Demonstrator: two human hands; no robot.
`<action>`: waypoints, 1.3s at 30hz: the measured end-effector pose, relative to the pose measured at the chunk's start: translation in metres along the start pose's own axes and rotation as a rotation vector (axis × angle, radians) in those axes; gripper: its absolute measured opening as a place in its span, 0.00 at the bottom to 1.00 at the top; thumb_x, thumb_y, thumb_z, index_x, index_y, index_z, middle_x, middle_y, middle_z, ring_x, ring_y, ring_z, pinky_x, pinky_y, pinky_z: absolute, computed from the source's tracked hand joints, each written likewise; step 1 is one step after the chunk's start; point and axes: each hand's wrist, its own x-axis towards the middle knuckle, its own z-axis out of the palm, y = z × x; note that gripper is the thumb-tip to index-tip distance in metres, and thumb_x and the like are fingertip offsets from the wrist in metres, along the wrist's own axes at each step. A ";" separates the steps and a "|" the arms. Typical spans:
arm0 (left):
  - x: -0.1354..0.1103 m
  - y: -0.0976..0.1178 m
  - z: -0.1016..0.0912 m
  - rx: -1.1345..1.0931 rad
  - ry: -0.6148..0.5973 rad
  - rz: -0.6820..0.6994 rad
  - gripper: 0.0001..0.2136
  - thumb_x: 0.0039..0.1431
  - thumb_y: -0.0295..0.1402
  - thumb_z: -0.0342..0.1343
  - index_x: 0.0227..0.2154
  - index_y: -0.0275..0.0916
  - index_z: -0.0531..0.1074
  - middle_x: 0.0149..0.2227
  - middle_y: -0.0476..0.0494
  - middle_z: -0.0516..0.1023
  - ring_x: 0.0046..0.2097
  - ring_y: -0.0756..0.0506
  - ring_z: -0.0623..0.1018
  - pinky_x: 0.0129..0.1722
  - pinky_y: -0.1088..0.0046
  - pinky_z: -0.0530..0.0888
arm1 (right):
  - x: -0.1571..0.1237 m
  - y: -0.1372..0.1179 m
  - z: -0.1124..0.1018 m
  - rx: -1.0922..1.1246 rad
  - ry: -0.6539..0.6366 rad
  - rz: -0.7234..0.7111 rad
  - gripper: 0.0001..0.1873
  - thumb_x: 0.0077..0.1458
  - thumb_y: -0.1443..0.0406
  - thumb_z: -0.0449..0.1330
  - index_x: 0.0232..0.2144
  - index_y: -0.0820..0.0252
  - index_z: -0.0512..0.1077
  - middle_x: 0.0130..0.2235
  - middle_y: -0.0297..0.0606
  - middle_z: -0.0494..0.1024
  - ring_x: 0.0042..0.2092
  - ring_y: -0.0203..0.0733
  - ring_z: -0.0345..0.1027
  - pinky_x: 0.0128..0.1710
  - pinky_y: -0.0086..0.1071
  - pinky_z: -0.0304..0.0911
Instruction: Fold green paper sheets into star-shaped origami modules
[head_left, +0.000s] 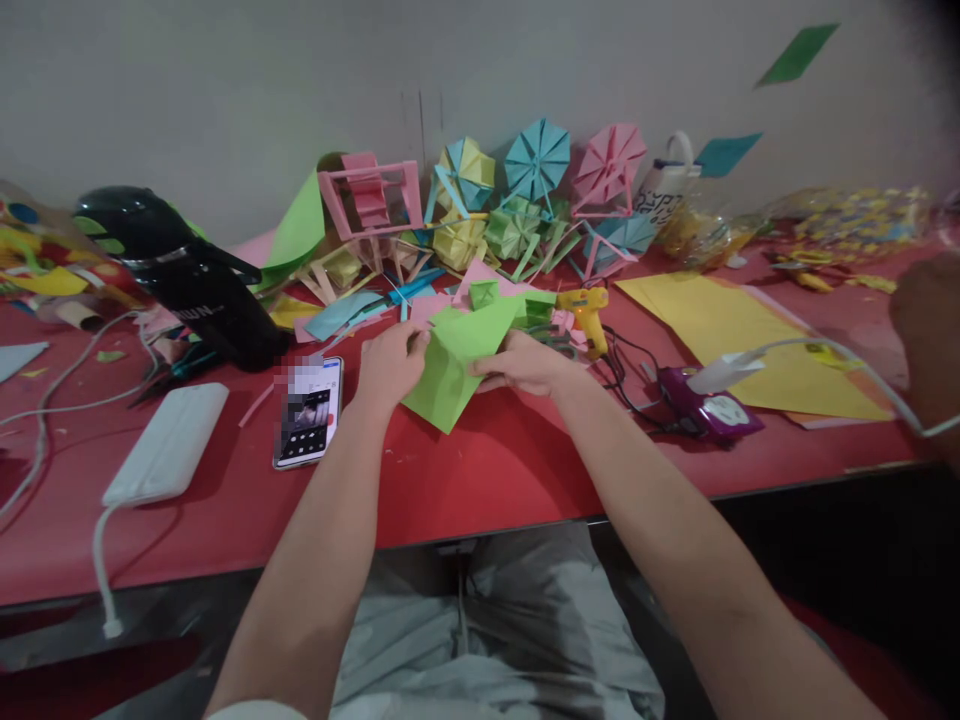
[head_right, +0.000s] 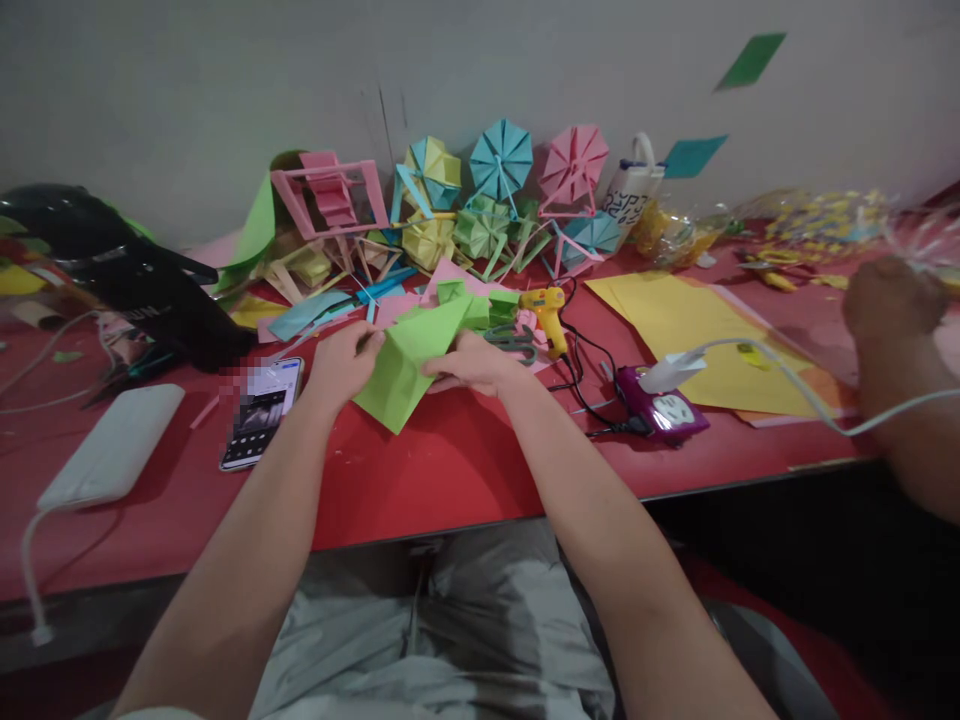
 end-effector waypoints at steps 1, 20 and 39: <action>0.001 -0.001 0.000 0.003 -0.001 0.008 0.08 0.62 0.34 0.51 0.31 0.43 0.74 0.35 0.41 0.81 0.39 0.39 0.77 0.44 0.63 0.65 | 0.000 0.000 0.000 -0.001 -0.007 0.006 0.18 0.37 0.75 0.71 0.34 0.60 0.78 0.37 0.40 0.84 0.35 0.42 0.79 0.33 0.36 0.80; -0.004 0.003 0.007 -0.006 -0.156 0.118 0.08 0.60 0.29 0.51 0.26 0.42 0.70 0.32 0.44 0.78 0.33 0.42 0.72 0.34 0.67 0.62 | 0.008 -0.003 -0.019 -0.251 0.173 -0.204 0.08 0.41 0.68 0.71 0.28 0.61 0.79 0.27 0.33 0.79 0.29 0.33 0.70 0.29 0.27 0.66; -0.005 0.014 -0.001 0.169 -0.234 0.218 0.08 0.59 0.27 0.50 0.29 0.42 0.74 0.36 0.47 0.83 0.38 0.41 0.78 0.50 0.59 0.64 | 0.011 -0.002 -0.029 -0.890 -0.167 -0.339 0.09 0.49 0.60 0.56 0.23 0.59 0.69 0.22 0.29 0.64 0.27 0.33 0.53 0.30 0.31 0.50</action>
